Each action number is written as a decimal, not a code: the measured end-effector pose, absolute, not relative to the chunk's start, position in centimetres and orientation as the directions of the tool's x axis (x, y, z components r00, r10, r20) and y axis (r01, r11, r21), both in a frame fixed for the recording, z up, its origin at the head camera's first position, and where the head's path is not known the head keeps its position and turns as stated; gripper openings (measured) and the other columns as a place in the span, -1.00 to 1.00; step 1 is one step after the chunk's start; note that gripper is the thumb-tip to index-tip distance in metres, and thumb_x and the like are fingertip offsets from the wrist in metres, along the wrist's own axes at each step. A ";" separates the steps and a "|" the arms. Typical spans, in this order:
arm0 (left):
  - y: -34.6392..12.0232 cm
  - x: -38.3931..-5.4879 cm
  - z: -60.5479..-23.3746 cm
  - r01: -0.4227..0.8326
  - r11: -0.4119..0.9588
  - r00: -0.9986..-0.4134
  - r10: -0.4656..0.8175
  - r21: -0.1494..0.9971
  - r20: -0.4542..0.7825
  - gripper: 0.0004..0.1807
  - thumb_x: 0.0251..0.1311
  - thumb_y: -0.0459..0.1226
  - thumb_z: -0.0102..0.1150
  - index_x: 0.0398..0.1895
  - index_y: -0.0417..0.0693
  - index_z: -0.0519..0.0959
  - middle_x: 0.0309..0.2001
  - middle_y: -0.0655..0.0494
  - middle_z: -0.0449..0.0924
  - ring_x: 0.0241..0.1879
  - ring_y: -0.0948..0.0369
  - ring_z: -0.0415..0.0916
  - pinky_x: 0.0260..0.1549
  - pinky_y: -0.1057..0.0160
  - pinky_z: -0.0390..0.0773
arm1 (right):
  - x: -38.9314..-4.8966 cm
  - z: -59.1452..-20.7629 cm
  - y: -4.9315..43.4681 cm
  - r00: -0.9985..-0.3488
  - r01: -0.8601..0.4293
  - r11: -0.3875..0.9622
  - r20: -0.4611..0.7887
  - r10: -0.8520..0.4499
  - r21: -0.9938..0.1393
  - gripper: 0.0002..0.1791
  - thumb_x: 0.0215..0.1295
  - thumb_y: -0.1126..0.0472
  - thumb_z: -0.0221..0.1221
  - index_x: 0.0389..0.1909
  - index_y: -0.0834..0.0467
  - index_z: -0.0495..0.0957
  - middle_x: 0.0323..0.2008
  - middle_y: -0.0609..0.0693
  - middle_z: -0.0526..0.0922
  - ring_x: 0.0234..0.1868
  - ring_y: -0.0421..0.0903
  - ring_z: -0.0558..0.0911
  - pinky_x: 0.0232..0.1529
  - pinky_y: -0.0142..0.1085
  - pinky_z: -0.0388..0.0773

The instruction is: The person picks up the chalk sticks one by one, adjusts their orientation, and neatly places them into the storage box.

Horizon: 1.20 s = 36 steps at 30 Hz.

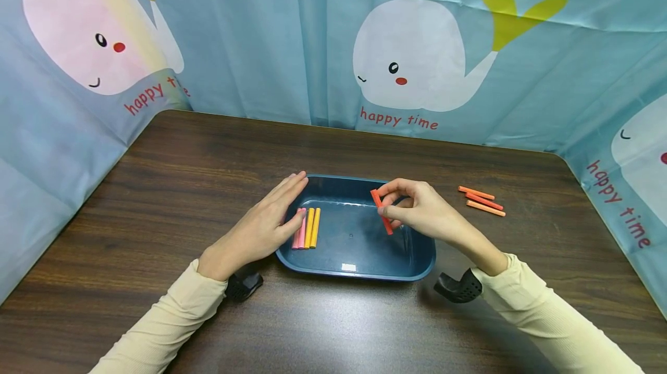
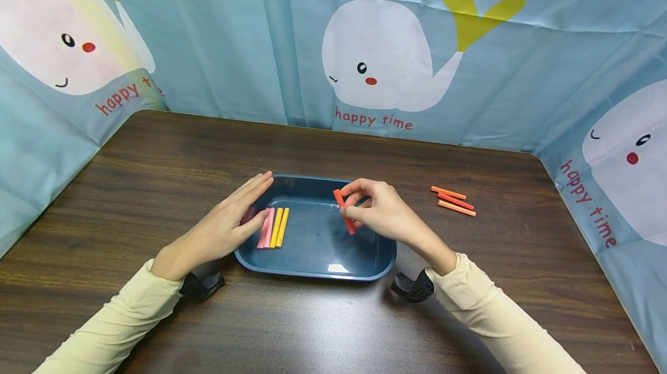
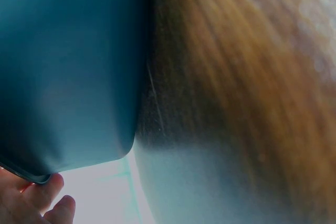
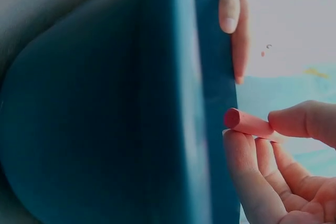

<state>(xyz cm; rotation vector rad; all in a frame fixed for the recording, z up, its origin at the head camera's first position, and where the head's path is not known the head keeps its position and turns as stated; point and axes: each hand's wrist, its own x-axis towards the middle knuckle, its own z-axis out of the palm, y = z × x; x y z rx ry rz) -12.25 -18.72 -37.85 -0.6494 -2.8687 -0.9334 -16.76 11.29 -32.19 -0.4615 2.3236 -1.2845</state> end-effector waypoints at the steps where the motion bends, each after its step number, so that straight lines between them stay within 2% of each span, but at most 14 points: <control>1: -18.7 -12.3 -37.9 0.408 0.729 -0.910 0.374 0.550 0.180 -0.29 0.39 -0.21 0.09 0.54 -0.17 0.12 0.58 -0.02 0.03 0.58 0.00 -0.05 0.47 -0.14 0.12 | -16.7 -32.3 11.2 -0.844 -0.068 0.508 -0.223 -0.488 -0.859 -0.62 0.28 0.30 0.19 0.12 0.27 0.50 -0.21 0.15 0.62 -0.38 -0.07 0.73 -0.17 -0.03 0.71; 9: -18.7 -12.3 -37.8 0.408 0.728 -0.910 0.374 0.551 0.179 -0.29 0.38 -0.22 0.08 0.54 -0.18 0.13 0.58 -0.02 0.03 0.58 -0.02 -0.05 0.47 -0.14 0.11 | -16.7 -32.7 10.0 -0.837 -0.044 0.485 -0.233 -0.496 -0.873 -0.59 0.27 0.31 0.18 0.14 0.28 0.49 -0.20 0.15 0.61 -0.36 -0.07 0.74 -0.17 -0.05 0.72; 24: -18.7 -12.3 -37.9 0.403 0.733 -0.912 0.370 0.547 0.176 -0.29 0.38 -0.20 0.08 0.54 -0.16 0.12 0.58 -0.03 0.04 0.58 -0.01 -0.05 0.47 -0.14 0.12 | -16.1 -33.3 6.9 -0.829 -0.053 0.520 -0.254 -0.499 -0.852 -0.61 0.29 0.34 0.16 0.14 0.27 0.49 -0.16 0.15 0.61 -0.43 -0.10 0.70 -0.19 -0.08 0.73; 31: -18.7 -12.3 -37.9 0.404 0.731 -0.911 0.372 0.550 0.177 -0.29 0.39 -0.20 0.08 0.53 -0.18 0.13 0.58 -0.03 0.04 0.58 -0.02 -0.05 0.47 -0.15 0.12 | -16.1 -33.5 6.0 -0.803 -0.029 0.516 -0.288 -0.522 -0.856 -0.60 0.29 0.31 0.18 0.13 0.34 0.45 -0.17 0.17 0.62 -0.44 -0.13 0.71 -0.20 -0.13 0.74; 36: -18.7 -12.3 -37.9 0.398 0.727 -0.913 0.372 0.560 0.166 -0.29 0.39 -0.21 0.08 0.54 -0.17 0.12 0.58 -0.02 0.03 0.58 -0.02 -0.06 0.47 -0.15 0.11 | -16.1 -33.8 5.2 -0.777 0.033 0.507 -0.341 -0.529 -0.861 -0.61 0.30 0.30 0.18 0.11 0.34 0.43 -0.18 0.16 0.63 -0.41 -0.15 0.72 -0.21 -0.14 0.74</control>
